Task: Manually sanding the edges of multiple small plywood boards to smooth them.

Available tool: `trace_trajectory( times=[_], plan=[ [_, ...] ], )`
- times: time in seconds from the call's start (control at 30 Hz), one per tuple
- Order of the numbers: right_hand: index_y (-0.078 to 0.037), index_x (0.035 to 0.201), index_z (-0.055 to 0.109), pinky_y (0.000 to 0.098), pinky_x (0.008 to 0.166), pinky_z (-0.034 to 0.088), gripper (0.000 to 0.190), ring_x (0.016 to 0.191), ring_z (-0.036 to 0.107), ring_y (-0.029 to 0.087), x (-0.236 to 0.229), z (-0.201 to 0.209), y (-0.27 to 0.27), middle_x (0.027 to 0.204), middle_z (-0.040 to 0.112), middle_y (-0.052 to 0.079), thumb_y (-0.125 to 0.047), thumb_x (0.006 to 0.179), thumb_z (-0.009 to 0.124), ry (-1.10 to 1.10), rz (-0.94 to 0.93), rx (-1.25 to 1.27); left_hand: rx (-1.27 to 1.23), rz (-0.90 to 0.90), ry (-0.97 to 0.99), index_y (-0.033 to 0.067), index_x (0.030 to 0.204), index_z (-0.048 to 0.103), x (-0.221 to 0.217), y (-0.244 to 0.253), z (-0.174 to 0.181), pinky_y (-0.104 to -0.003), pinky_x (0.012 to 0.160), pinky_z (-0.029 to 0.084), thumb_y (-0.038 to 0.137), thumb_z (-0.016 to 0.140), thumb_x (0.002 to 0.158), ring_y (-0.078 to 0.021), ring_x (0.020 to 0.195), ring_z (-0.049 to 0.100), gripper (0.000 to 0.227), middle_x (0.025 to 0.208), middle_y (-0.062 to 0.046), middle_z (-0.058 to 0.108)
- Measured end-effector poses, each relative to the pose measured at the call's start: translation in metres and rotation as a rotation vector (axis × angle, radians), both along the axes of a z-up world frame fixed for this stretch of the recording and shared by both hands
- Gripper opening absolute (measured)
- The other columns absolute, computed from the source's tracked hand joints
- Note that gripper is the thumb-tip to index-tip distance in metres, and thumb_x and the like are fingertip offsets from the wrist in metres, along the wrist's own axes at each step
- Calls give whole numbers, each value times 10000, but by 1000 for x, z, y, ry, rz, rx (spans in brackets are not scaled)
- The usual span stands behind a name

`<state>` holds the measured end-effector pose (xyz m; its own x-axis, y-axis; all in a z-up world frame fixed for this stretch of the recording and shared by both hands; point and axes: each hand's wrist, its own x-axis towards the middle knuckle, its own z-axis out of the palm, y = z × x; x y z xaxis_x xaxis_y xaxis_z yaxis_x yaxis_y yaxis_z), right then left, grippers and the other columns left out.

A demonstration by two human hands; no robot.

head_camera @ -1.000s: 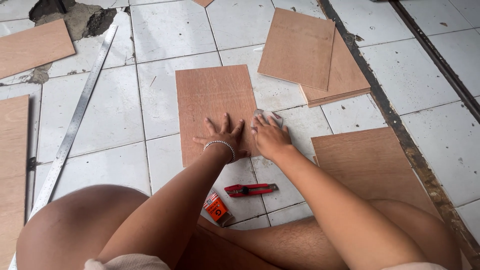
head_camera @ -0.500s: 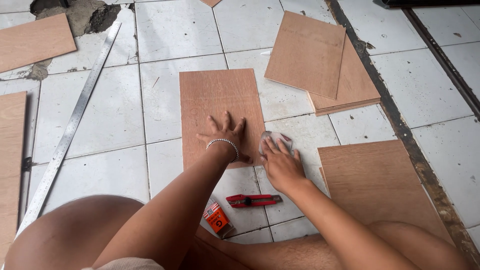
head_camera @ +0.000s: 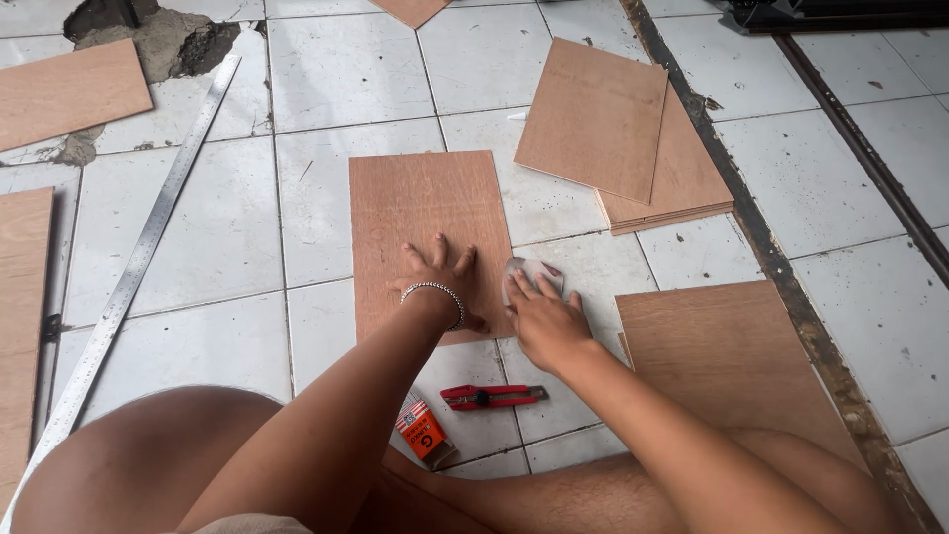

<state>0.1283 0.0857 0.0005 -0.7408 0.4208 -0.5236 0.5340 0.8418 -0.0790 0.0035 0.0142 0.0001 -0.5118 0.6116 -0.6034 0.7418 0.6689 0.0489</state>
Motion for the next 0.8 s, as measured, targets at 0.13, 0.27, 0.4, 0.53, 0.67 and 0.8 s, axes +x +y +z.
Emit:
trace_trajectory(
  times=[0.13, 0.27, 0.4, 0.53, 0.67, 0.8],
  plan=[
    [-128, 1387, 189, 620, 981, 163, 466, 1343, 112, 291, 40, 18, -32, 1475, 122, 34, -249, 938, 215, -61, -5, -80, 53, 22, 70, 262, 1333, 237, -11, 10, -30, -570, 761, 416, 584, 748, 536, -453, 1171, 274, 1000, 1302, -81, 237],
    [-118, 1389, 177, 647, 975, 128, 465, 1345, 88, 299, 16, 6, -13, 1479, 103, 38, -247, 942, 195, -21, -36, -98, 7, 62, -70, 321, 1401, 35, -11, 10, -8, -750, 842, 240, 493, 742, 600, -493, 1283, -49, 1082, 1472, -58, -57],
    [-150, 1391, 184, 681, 951, 153, 474, 1343, 118, 286, -46, -24, 36, 1478, 113, -2, -301, 942, 195, 37, -43, -11, -27, 68, -97, 332, 1400, 7, -13, 12, -4, -768, 833, 207, 400, 771, 612, -496, 1280, -89, 1099, 1474, -42, -87],
    [-185, 1395, 193, 703, 927, 173, 491, 1342, 124, 274, -98, -61, 83, 1475, 115, -34, -346, 932, 171, 58, -51, 48, -27, 85, -109, 332, 1396, -9, -12, 12, 2, -786, 827, 177, 256, 758, 631, -491, 1281, -98, 1086, 1474, -34, -100],
    [-185, 1403, 161, 693, 924, 199, 500, 1343, 125, 272, -86, -52, 68, 1479, 91, -28, -332, 925, 171, 33, -33, 88, -39, 90, -143, 340, 1398, -21, -12, 8, 6, -755, 851, 216, 363, 766, 626, -478, 1287, -109, 1102, 1473, -30, -119],
    [-149, 1399, 151, 657, 961, 197, 495, 1348, 110, 273, -34, -14, 16, 1484, 80, -4, -303, 932, 200, -20, -10, 40, -33, 113, -145, 346, 1394, -41, -11, 3, 2, -731, 848, 275, 372, 769, 625, -489, 1283, -107, 1117, 1469, -44, -131]
  ],
)
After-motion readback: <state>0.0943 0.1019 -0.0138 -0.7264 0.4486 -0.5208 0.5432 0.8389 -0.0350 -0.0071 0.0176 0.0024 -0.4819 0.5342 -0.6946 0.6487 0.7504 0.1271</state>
